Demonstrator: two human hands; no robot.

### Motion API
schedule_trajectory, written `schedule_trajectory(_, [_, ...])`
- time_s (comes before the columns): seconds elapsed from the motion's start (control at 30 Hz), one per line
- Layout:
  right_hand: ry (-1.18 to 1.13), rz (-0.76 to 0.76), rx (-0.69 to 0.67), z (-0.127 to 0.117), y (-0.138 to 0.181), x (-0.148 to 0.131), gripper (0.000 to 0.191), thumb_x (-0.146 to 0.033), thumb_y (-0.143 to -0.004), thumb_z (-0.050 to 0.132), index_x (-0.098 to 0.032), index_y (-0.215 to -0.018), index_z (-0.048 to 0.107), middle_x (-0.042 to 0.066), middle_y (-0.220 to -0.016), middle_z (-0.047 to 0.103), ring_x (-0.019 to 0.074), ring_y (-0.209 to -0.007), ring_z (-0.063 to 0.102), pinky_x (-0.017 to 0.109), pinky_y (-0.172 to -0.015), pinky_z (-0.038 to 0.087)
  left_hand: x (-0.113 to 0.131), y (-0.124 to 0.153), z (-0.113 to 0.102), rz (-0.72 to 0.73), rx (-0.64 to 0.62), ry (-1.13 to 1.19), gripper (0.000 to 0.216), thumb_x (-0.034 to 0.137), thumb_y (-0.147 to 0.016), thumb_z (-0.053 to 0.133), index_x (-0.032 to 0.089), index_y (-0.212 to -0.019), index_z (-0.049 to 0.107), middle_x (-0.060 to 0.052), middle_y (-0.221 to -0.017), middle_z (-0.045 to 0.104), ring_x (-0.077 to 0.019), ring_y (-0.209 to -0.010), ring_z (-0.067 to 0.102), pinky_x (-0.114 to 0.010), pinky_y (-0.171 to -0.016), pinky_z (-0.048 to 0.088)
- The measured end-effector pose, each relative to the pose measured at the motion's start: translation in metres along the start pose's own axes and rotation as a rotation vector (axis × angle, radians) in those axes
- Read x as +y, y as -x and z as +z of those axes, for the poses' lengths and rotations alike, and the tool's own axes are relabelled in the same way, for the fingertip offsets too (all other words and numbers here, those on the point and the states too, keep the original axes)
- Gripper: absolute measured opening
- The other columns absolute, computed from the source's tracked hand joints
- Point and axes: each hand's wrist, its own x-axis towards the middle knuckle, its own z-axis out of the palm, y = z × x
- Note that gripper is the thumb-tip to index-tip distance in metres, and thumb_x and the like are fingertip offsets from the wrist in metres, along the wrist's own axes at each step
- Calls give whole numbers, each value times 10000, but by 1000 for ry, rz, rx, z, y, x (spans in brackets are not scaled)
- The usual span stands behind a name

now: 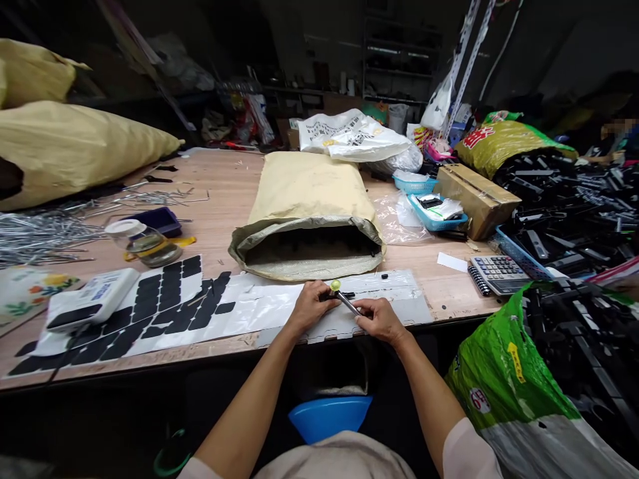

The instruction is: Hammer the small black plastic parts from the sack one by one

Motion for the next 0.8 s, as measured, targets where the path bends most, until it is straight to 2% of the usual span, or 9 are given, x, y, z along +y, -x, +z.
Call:
schedule_trajectory(0.13, [-91, 37, 54, -1, 0, 3, 348, -207, -752, 638, -157, -1069, 772, -32, -597, 569, 114, -517, 477, 235, -518, 386, 2, 1, -1, -23, -6, 4, 140, 301, -747, 783, 230, -854, 728, -23, -881, 645, -235, -938, 513, -353, -816, 427])
schedule_trajectory(0.3, [-204, 76, 117, -10, 4, 4, 372, -256, -741, 675, -152, -1089, 755, -27, -583, 576, 149, -522, 561, 278, -554, 470, 5, 2, -2, -28, -7, 32, 161, 274, -749, 780, 235, -902, 751, -25, -897, 664, -239, -972, 522, -356, -837, 432])
schedule_trajectory(0.47, [-122, 106, 49, -16, 6, 1, 341, -224, -734, 665, -159, -1050, 775, -40, -540, 561, 120, -487, 494, 238, -490, 390, 5, 2, -2, -30, -5, 22, 161, 285, -756, 775, 239, -909, 755, -25, -890, 661, -236, -953, 522, -359, -834, 433])
schedule_trajectory(0.53, [-160, 124, 56, -16, 6, 2, 348, -236, -730, 671, -157, -1053, 775, -41, -534, 568, 118, -473, 487, 241, -483, 383, 5, 3, -1, -26, -4, 22, 163, 288, -760, 773, 239, -914, 752, -25, -893, 660, -237, -954, 521, -358, -833, 432])
schedule_trajectory(0.7, [-376, 137, 222, -21, 5, 7, 361, -285, -726, 688, -137, -1047, 758, -17, -557, 632, 156, -508, 574, 294, -569, 466, 5, 4, -1, 19, 1, -11, 134, 316, -809, 733, 229, -911, 734, -35, -875, 646, -244, -958, 519, -358, -833, 419])
schedule_trajectory(0.8, [-427, 129, 291, -24, 3, 8, 342, -298, -732, 675, -135, -1020, 760, -12, -556, 635, 154, -514, 576, 299, -589, 476, 5, 4, -1, 81, -2, -24, 193, 374, -926, 592, 222, -918, 711, -42, -859, 642, -233, -920, 518, -370, -851, 396])
